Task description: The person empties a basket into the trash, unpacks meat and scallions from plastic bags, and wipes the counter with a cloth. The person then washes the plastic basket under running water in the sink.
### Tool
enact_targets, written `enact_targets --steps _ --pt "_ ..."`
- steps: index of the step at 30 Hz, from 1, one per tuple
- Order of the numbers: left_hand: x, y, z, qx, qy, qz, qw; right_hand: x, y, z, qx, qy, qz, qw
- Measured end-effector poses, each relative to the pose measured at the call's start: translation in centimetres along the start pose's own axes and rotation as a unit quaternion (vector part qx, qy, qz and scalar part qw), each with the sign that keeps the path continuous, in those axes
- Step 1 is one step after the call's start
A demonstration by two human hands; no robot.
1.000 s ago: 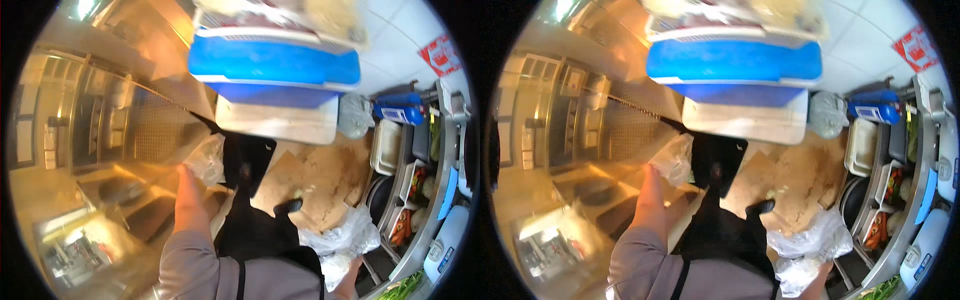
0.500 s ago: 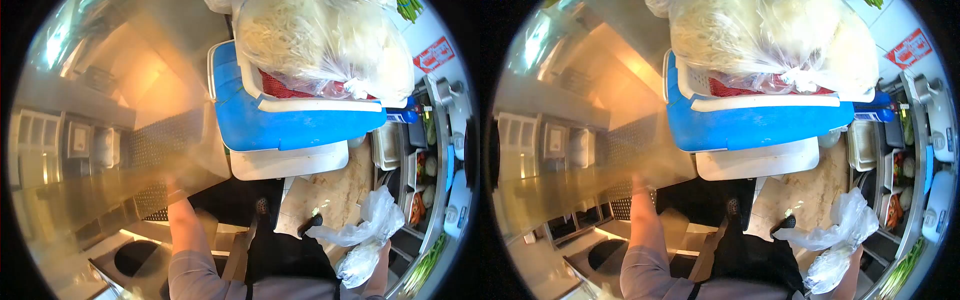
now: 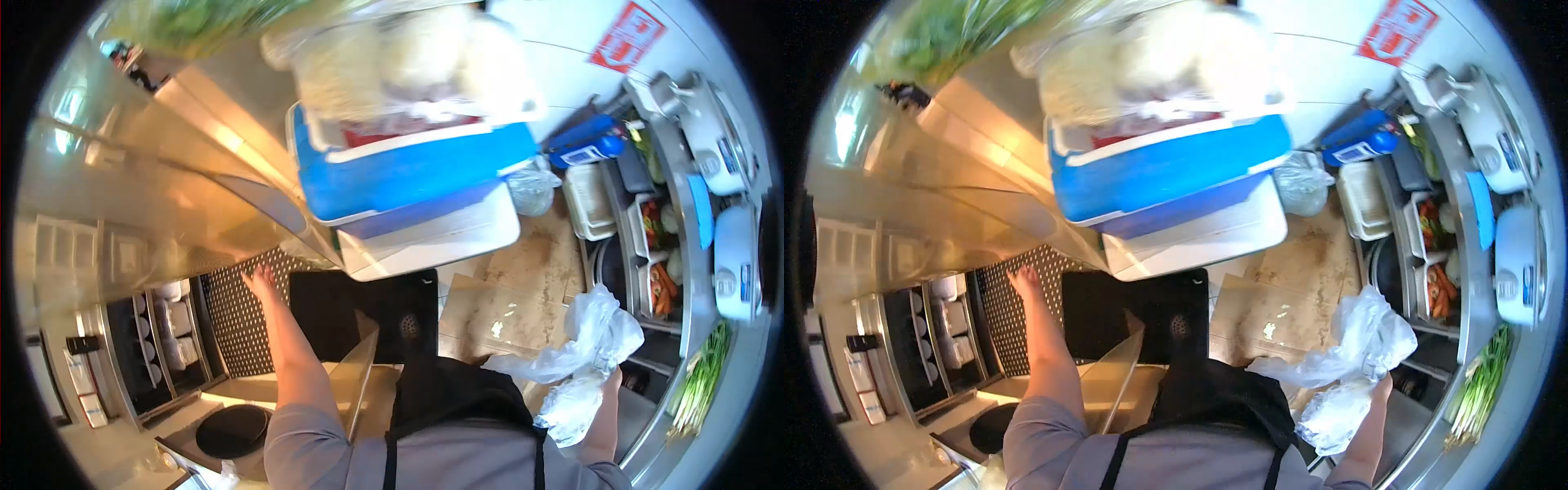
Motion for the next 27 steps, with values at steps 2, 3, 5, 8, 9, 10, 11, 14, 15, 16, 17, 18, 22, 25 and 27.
enact_targets --steps 2,3,5,8,9,10,11,14,15,16,17,18,22,25,27 --pt "-6.3 5.6 -0.8 -0.068 -0.002 0.151 0.986 -3.9 -1.7 0.4 -0.040 -0.066 -0.027 0.997" --pt "-8.2 9.5 -2.4 -0.135 -0.052 0.092 0.985 -4.9 -0.7 -0.7 -0.048 -0.094 -0.185 0.977" --pt "-5.1 13.5 -14.7 -0.297 -0.142 0.254 0.909 -6.7 -0.6 -2.6 -0.042 -0.153 -0.396 0.905" --pt "-3.5 22.4 -25.6 -0.345 0.083 0.502 0.789 -12.3 -2.9 -7.2 -0.028 -0.226 -0.500 0.835" --pt "-2.9 25.0 -30.1 -0.372 0.161 0.545 0.734 -14.6 -4.1 -9.0 -0.039 -0.244 -0.494 0.833" --pt "-2.5 27.5 -34.9 -0.369 0.211 0.598 0.679 -16.6 -5.5 -11.3 -0.048 -0.259 -0.490 0.831" --pt "-1.8 29.6 -41.0 -0.380 0.259 0.626 0.630 -19.1 -7.3 -12.4 -0.033 -0.273 -0.472 0.838" --pt "-0.2 35.8 -55.1 -0.300 0.536 0.608 0.503 -23.0 -11.0 -20.6 0.015 -0.327 -0.391 0.860" --pt "0.6 37.6 -60.6 -0.210 0.640 0.586 0.450 -24.1 -12.8 -23.4 0.029 -0.353 -0.375 0.856" --pt "0.9 39.4 -64.9 -0.247 0.683 0.559 0.400 -24.8 -14.6 -26.5 0.048 -0.377 -0.361 0.852" --pt "0.8 41.3 -68.8 -0.285 0.718 0.533 0.344 -25.3 -17.4 -29.1 0.045 -0.396 -0.355 0.846" --pt "0.5 43.5 -73.5 -0.327 0.747 0.505 0.282 -25.3 -19.5 -31.0 0.070 -0.401 -0.365 0.837" --pt "-1.2 39.7 -86.7 -0.267 0.788 0.548 0.084 -21.5 -28.9 -42.5 0.229 -0.443 -0.335 0.799" --pt "-3.6 41.7 -90.5 -0.182 0.804 0.557 -0.105 -15.2 -33.8 -50.3 0.379 -0.507 -0.238 0.737" --pt "-5.2 42.8 -92.3 -0.143 0.781 0.564 -0.225 -9.4 -36.3 -55.8 0.439 -0.595 -0.152 0.655"
Point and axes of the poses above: each hand's wrist, its own z-axis towards the middle knuckle, its own x-axis out of the palm, y = z × x, the point moved 3 cm from there along z, towards the middle knuckle, and after that the axes turned 8 degrees about -z, right-handed, at the moved point
